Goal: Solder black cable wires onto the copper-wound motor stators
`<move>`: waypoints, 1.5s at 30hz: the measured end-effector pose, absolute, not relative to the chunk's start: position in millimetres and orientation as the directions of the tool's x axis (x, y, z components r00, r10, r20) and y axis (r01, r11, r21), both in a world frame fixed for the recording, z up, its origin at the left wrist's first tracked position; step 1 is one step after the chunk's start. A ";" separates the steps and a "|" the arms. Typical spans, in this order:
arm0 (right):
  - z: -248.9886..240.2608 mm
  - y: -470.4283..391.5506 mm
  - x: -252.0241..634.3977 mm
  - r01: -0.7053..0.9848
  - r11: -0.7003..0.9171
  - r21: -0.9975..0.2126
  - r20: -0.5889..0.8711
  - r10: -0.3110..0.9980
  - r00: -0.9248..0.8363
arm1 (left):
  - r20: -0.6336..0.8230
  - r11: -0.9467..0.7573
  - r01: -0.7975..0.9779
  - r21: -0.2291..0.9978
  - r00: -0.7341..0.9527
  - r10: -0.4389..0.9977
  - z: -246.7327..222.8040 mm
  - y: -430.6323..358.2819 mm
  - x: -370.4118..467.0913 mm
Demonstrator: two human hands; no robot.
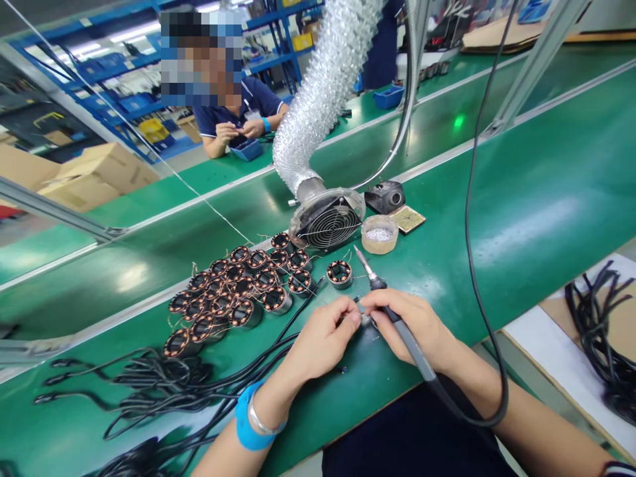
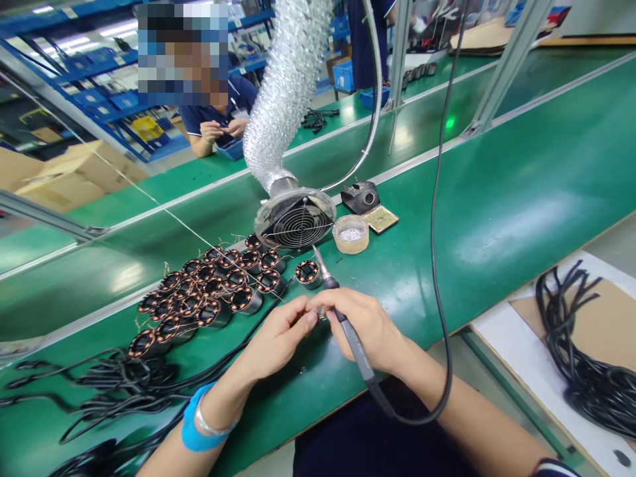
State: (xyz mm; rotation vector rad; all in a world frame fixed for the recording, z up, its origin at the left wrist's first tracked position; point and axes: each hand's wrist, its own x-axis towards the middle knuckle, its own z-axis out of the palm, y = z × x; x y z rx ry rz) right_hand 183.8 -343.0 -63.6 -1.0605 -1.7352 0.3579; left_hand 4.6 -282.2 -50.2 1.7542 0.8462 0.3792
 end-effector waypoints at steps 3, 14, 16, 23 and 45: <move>-61.4 -344.4 182.6 0.484 0.574 -0.661 0.603 0.790 -0.112 | -0.277 0.147 0.247 0.958 0.662 0.696 -54.2 -282.7 8.0; -73.4 -346.5 185.7 0.495 0.509 -0.705 0.590 0.807 0.010 | -0.512 0.592 0.042 0.805 0.553 0.657 -56.3 -296.8 20.9; -74.1 -347.3 186.7 0.499 0.471 -0.727 0.545 0.838 0.004 | -0.504 0.573 0.035 0.819 0.520 0.689 -57.7 -299.0 22.4; -80.9 -342.1 182.6 0.499 0.450 -0.741 0.547 0.835 0.057 | -0.491 0.527 0.028 0.849 0.410 0.769 -59.4 -302.7 27.3; -46.6 -378.2 205.3 0.438 0.419 -0.795 0.536 0.824 0.184 | -0.425 0.414 0.118 0.903 0.393 0.816 -69.1 -298.3 24.8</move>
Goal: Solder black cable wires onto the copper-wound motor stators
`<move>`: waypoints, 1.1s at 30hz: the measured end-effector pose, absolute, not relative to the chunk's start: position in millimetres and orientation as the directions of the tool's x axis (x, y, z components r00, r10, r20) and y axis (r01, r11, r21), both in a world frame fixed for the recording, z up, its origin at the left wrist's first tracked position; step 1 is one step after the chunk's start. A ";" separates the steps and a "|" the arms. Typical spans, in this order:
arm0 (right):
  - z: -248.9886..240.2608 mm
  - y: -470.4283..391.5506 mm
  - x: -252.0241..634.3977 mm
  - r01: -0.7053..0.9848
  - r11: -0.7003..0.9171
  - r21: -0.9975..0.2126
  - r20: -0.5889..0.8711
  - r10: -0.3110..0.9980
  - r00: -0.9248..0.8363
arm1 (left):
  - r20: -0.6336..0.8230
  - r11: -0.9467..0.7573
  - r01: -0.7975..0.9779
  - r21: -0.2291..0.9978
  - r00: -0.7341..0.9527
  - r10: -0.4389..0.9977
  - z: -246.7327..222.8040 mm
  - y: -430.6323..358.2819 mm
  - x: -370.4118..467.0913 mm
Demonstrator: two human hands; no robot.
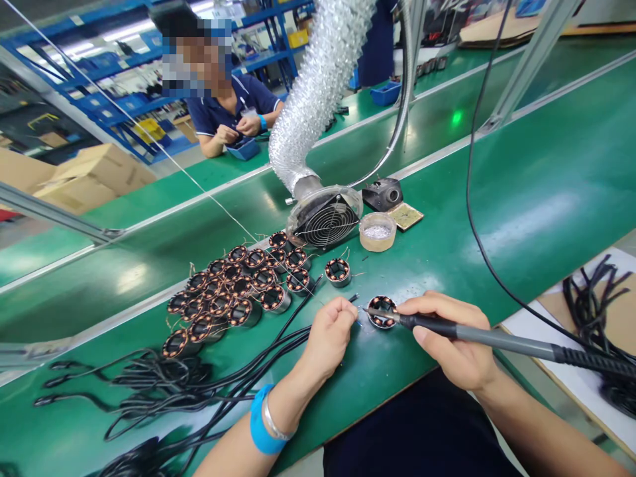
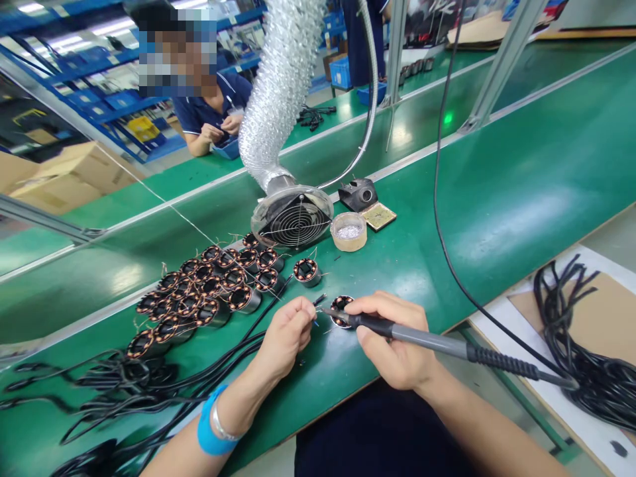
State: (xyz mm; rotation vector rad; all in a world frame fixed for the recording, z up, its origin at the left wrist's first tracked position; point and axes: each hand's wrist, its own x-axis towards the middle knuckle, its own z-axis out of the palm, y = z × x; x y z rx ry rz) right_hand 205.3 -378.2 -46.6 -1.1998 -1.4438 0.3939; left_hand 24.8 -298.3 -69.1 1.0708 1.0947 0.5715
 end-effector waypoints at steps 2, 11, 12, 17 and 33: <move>-47.7 -377.5 204.4 0.439 0.412 -0.798 0.528 0.830 0.179 | -0.421 0.403 0.132 0.906 0.396 0.816 -69.6 -298.2 24.3; -43.2 -377.1 202.0 0.461 0.450 -0.765 0.560 0.818 0.130 | -0.387 0.352 0.161 0.922 0.415 0.823 -73.9 -296.6 22.6; -42.9 -377.5 201.2 0.466 0.457 -0.758 0.565 0.817 0.117 | -0.384 0.348 0.163 0.923 0.417 0.824 -74.1 -296.7 22.4; -43.9 -380.0 195.7 0.499 0.537 -0.680 0.638 0.769 0.042 | -0.376 0.330 0.180 0.927 0.424 0.824 -74.0 -296.5 21.6; -34.9 -383.5 201.6 0.536 0.544 -0.645 0.674 0.735 0.065 | -0.337 0.268 0.214 0.939 0.438 0.833 -75.6 -295.6 20.7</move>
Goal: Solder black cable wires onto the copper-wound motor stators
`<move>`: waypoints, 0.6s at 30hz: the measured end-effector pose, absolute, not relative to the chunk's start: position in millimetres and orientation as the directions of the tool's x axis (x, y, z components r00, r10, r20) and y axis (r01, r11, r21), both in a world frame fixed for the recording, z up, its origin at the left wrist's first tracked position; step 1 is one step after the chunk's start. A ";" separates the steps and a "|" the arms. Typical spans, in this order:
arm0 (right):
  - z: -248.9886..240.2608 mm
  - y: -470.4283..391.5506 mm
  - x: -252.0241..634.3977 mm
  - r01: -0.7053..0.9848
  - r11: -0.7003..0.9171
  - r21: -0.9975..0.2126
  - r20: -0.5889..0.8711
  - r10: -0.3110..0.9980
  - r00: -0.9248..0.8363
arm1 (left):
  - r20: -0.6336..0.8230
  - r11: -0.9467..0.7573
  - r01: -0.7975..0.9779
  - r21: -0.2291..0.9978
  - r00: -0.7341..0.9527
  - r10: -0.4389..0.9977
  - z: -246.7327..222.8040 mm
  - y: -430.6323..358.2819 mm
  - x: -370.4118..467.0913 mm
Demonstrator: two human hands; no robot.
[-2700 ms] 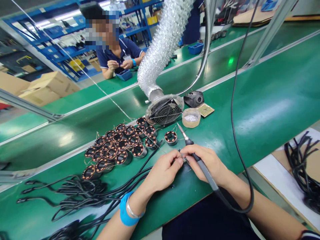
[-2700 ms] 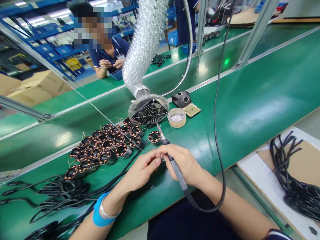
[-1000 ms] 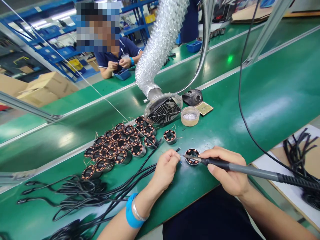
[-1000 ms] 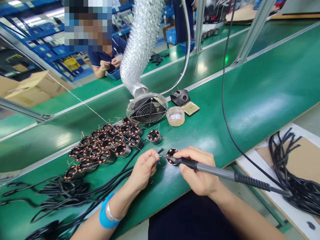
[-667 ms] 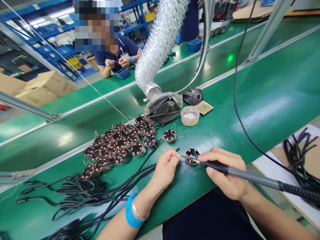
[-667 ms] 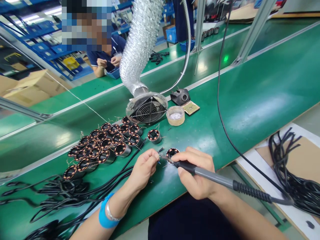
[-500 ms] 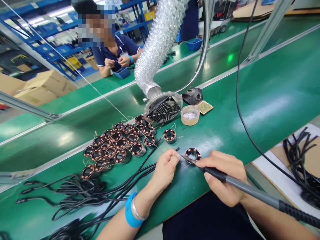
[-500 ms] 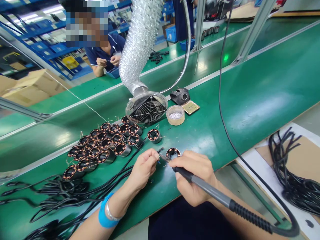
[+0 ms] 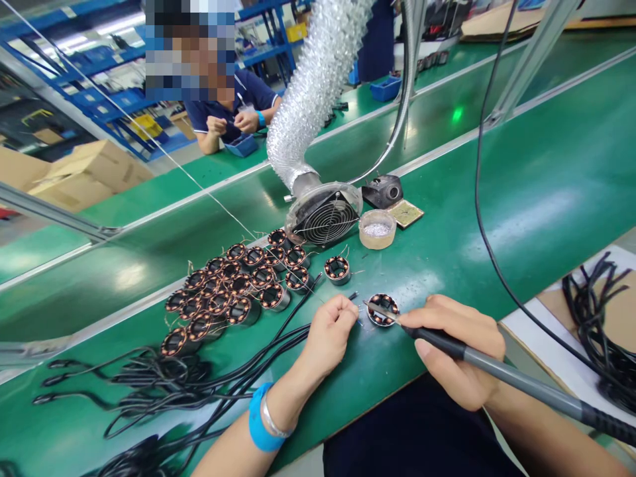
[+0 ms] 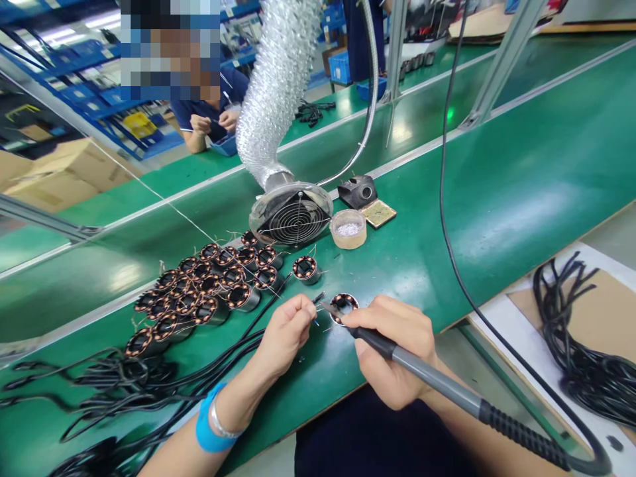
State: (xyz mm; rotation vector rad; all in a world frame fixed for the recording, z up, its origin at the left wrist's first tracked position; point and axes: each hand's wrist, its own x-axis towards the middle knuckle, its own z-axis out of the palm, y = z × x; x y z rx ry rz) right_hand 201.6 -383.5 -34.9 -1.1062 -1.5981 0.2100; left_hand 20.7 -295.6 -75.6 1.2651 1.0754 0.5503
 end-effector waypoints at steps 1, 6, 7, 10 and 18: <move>-35.0 -383.4 201.3 0.536 0.544 -0.645 0.675 0.735 0.065 | -0.337 0.268 0.213 0.940 0.438 0.833 -76.1 -295.6 20.6; -34.0 -383.3 200.8 0.531 0.539 -0.654 0.671 0.737 0.078 | -0.339 0.275 0.206 0.939 0.433 0.835 -76.9 -295.1 20.4; -34.9 -383.1 201.0 0.532 0.541 -0.652 0.678 0.730 0.088 | -0.339 0.278 0.201 0.939 0.432 0.836 -76.4 -295.0 20.6; -42.9 -380.6 200.3 0.553 0.509 -0.660 0.677 0.722 0.143 | -0.341 0.289 0.181 0.940 0.442 0.830 -73.1 -295.5 21.2; -61.8 -365.4 189.2 0.547 0.488 -0.681 0.632 0.768 0.103 | -0.333 0.245 0.235 0.940 0.499 0.800 -70.9 -297.7 16.4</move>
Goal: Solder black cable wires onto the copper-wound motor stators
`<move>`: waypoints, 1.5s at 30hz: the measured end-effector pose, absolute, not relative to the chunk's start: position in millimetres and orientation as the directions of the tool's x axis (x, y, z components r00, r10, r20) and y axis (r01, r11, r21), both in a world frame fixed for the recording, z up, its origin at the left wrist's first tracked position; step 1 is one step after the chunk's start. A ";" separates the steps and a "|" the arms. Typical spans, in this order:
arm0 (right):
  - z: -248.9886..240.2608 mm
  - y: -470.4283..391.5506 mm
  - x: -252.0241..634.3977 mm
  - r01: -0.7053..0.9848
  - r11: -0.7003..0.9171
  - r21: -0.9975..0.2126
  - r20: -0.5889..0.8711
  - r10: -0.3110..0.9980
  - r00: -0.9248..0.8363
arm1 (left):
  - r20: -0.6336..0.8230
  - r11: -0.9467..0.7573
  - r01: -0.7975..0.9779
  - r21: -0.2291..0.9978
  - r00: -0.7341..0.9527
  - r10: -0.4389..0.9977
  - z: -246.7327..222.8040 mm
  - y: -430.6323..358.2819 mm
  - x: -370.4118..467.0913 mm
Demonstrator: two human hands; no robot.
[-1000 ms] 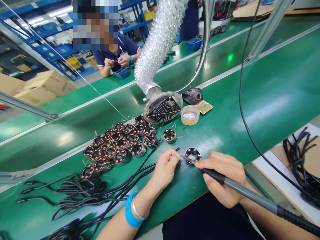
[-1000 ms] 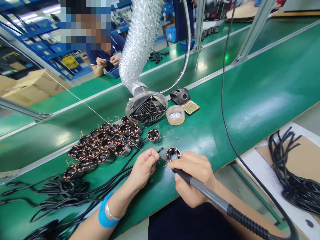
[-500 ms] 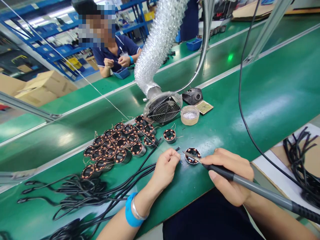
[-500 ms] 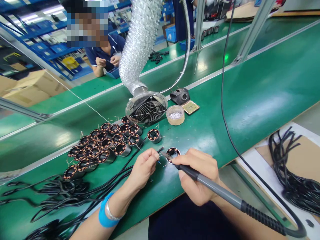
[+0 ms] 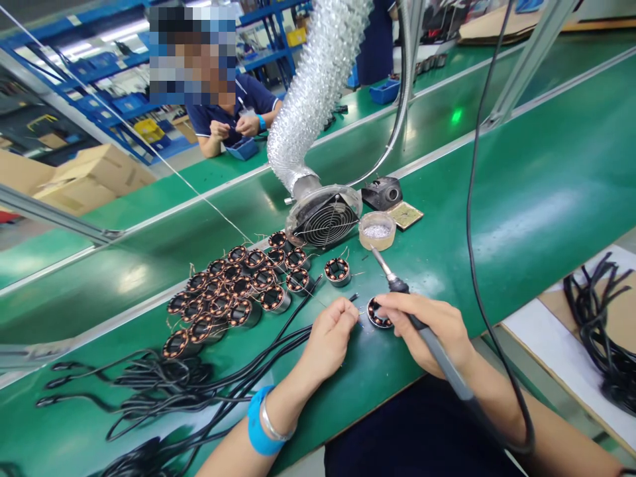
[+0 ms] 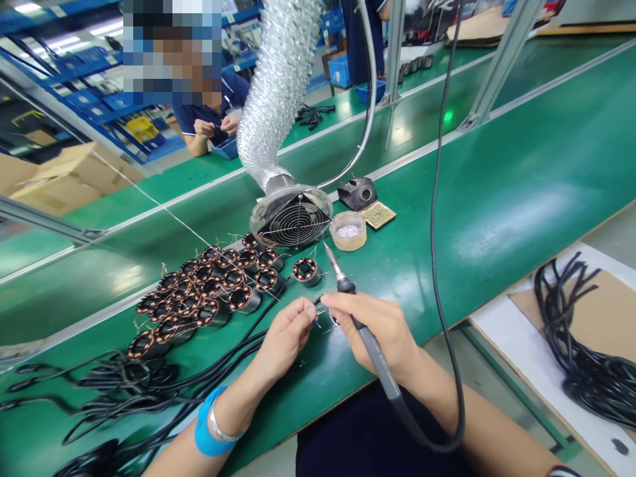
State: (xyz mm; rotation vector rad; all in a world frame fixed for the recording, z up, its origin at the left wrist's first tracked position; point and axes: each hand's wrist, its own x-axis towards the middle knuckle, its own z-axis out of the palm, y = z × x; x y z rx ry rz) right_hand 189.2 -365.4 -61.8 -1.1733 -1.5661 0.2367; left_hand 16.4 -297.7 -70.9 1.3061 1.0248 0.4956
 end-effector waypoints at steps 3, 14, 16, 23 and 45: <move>-61.6 -364.7 189.4 0.533 0.493 -0.688 0.630 0.770 0.101 | -0.324 0.233 0.237 0.943 0.499 0.803 -72.3 -297.4 15.1; -70.7 -344.0 175.2 0.590 0.600 -0.540 0.699 0.710 -0.081 | -0.218 0.060 0.274 0.960 0.597 0.772 -69.8 -300.3 8.2; -72.5 -342.7 173.6 0.621 0.605 -0.498 0.728 0.681 -0.078 | -0.178 -0.045 0.325 0.945 0.622 0.762 -62.7 -299.8 6.8; -75.6 -356.9 177.8 0.628 0.565 -0.535 0.719 0.695 -0.012 | -0.041 -0.413 0.550 0.726 0.635 0.772 -38.3 -300.5 6.2; -82.4 -367.7 180.6 0.597 0.510 -0.620 0.664 0.745 0.054 | -0.491 0.570 0.019 0.821 0.533 0.689 -60.2 -307.0 25.2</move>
